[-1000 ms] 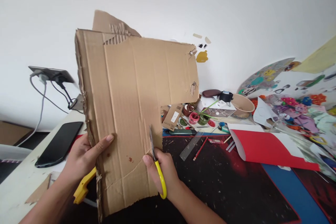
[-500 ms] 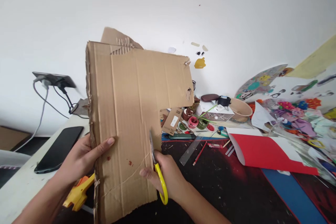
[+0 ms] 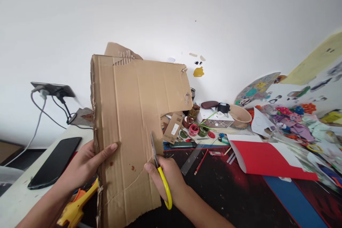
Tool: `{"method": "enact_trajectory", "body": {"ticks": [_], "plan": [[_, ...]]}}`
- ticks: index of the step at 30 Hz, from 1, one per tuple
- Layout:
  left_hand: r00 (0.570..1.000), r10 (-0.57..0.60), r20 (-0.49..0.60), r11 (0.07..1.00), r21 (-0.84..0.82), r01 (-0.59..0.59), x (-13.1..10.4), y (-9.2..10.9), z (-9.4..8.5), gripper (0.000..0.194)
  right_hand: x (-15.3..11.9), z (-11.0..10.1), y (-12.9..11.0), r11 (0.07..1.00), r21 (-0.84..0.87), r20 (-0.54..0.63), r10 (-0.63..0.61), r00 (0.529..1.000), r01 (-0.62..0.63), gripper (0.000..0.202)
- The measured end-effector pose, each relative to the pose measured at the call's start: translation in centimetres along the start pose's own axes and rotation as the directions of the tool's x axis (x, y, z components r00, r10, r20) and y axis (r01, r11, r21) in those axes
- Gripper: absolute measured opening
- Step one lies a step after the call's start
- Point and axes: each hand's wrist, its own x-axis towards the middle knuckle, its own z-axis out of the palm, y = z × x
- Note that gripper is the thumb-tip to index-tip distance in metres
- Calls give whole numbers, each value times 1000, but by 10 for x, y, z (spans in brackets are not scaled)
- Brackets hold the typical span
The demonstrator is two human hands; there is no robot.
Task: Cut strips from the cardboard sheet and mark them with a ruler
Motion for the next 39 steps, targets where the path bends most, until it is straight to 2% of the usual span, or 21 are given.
{"method": "enact_trajectory", "body": {"ticks": [3, 8, 11, 14, 19, 24, 30, 39], "plan": [[1000, 2, -8, 1000, -27, -2, -4, -1, 5, 49, 3, 1, 2, 998, -56, -28, 19, 999, -20, 49], [992, 47, -115, 996, -71, -56, -14, 8, 19, 42, 3, 7, 7, 998, -57, -33, 30, 999, -31, 44], [996, 23, -81, 996, -81, -30, -16, 13, 24, 45, 1, 8, 8, 999, -10, -39, 33, 999, -33, 46], [995, 10, -95, 996, -85, -18, -16, 14, 27, 48, 0, 10, 7, 1000, 21, -47, 24, 999, -23, 49], [991, 9, -137, 996, -91, -22, -14, 8, 23, 46, 0, 17, 7, 998, 62, -62, 30, 998, -26, 49], [992, -21, -121, 997, -77, 12, -8, -1, 13, 53, -2, 26, 7, 994, 102, -74, 38, 997, -30, 51], [983, 12, -184, 998, -61, -24, -11, -3, 15, 49, -5, 30, 6, 993, 115, -91, 36, 995, -25, 50], [991, -7, -137, 998, -65, -2, -11, 1, 12, 54, -8, 30, 9, 994, 99, -95, 49, 994, -40, 53]]}}
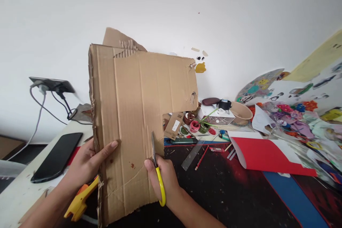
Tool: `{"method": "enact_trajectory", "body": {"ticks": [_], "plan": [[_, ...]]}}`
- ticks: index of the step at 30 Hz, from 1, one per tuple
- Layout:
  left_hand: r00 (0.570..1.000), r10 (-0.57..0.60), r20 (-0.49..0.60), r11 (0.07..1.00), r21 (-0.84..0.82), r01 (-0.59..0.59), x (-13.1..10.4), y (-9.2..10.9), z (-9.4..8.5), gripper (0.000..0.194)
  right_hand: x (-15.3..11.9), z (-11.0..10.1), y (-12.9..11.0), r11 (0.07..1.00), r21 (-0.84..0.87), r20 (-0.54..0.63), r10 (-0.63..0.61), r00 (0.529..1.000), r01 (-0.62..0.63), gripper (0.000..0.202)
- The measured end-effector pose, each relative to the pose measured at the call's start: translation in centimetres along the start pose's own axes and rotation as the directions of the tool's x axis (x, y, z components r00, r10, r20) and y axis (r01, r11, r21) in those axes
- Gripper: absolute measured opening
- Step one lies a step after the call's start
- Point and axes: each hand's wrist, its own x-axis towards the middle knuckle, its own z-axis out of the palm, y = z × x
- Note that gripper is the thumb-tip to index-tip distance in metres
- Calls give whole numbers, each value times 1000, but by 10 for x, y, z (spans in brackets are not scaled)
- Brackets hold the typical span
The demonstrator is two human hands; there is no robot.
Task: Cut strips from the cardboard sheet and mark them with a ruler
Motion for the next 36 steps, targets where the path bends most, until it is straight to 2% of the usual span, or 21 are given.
{"method": "enact_trajectory", "body": {"ticks": [4, 7, 13, 18, 22, 26, 30, 36], "plan": [[1000, 18, 20, 1000, -10, -18, -6, 1, 3, 50, -2, -7, 1, 1000, 7, 39, 5, 999, -5, 53], [999, 33, 15, 999, 3, -33, -6, 3, 3, 48, -4, -13, 2, 999, 43, 64, 0, 998, -2, 62], [996, -49, 70, 998, -29, 51, -7, 6, 3, 50, -10, -21, 2, 993, 119, 124, -11, 992, -4, 74], [994, 10, 110, 998, 58, -17, -9, 2, 0, 50, -12, -27, 1, 986, 166, 133, 4, 991, -26, 74], [989, -10, 148, 998, 68, 0, -6, -1, -6, 58, -13, -31, -1, 989, 147, 141, -14, 990, -7, 71], [981, -29, 191, 995, 97, 11, -4, -6, -9, 58, -13, -31, -4, 994, 99, 117, 43, 992, -54, 75], [970, -30, 243, 994, 110, 3, -6, -6, -9, 58, -13, -28, -6, 998, 28, 69, 58, 996, -60, 68], [969, -57, 241, 993, 113, 31, -10, -8, -10, 58, -11, -27, -8, 999, -19, 36, 30, 999, -30, 58]]}}
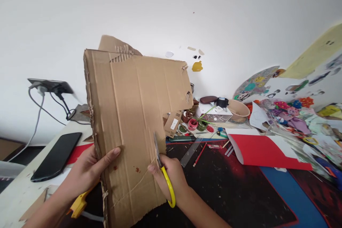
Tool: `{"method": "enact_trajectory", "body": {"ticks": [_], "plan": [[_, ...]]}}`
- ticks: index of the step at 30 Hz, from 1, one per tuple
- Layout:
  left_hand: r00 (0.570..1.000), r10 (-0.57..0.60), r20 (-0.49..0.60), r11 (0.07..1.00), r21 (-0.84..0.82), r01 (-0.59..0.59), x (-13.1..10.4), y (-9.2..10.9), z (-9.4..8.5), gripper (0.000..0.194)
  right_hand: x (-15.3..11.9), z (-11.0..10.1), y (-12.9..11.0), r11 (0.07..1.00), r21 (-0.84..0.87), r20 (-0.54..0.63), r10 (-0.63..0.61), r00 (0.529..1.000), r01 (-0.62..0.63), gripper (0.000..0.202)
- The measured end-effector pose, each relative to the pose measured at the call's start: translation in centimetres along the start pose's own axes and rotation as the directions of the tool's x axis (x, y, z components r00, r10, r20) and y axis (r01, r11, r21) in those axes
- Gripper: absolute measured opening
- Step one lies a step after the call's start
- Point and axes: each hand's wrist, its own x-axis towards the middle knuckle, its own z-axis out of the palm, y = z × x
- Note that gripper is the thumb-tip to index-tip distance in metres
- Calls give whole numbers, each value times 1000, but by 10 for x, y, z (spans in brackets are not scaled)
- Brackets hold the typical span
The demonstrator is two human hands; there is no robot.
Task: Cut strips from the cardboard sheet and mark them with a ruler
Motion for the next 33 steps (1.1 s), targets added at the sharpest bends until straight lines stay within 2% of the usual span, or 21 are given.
{"method": "enact_trajectory", "body": {"ticks": [5, 11, 19, 25, 33], "plan": [[999, -30, 11, 1000, -9, 30, 0, -8, -5, 59, 5, 3, -1, 1000, 1, -23, 1, 1000, -1, 53], [999, -9, -41, 1000, 4, 10, -1, -7, -1, 57, 6, 10, 1, 1000, 21, -43, 2, 999, -2, 53], [989, -5, -145, 1000, -25, 1, 6, -1, 6, 64, 8, 17, 3, 999, 27, -68, 22, 997, -20, 53], [967, 33, -251, 999, -20, -39, 4, -1, 15, 53, 10, 25, 7, 1000, 17, -97, 11, 995, -10, 49], [976, 28, -216, 1000, 10, -26, 18, -7, 2, 57, 12, 36, 15, 1000, 9, -123, 6, 992, -5, 49]]}}
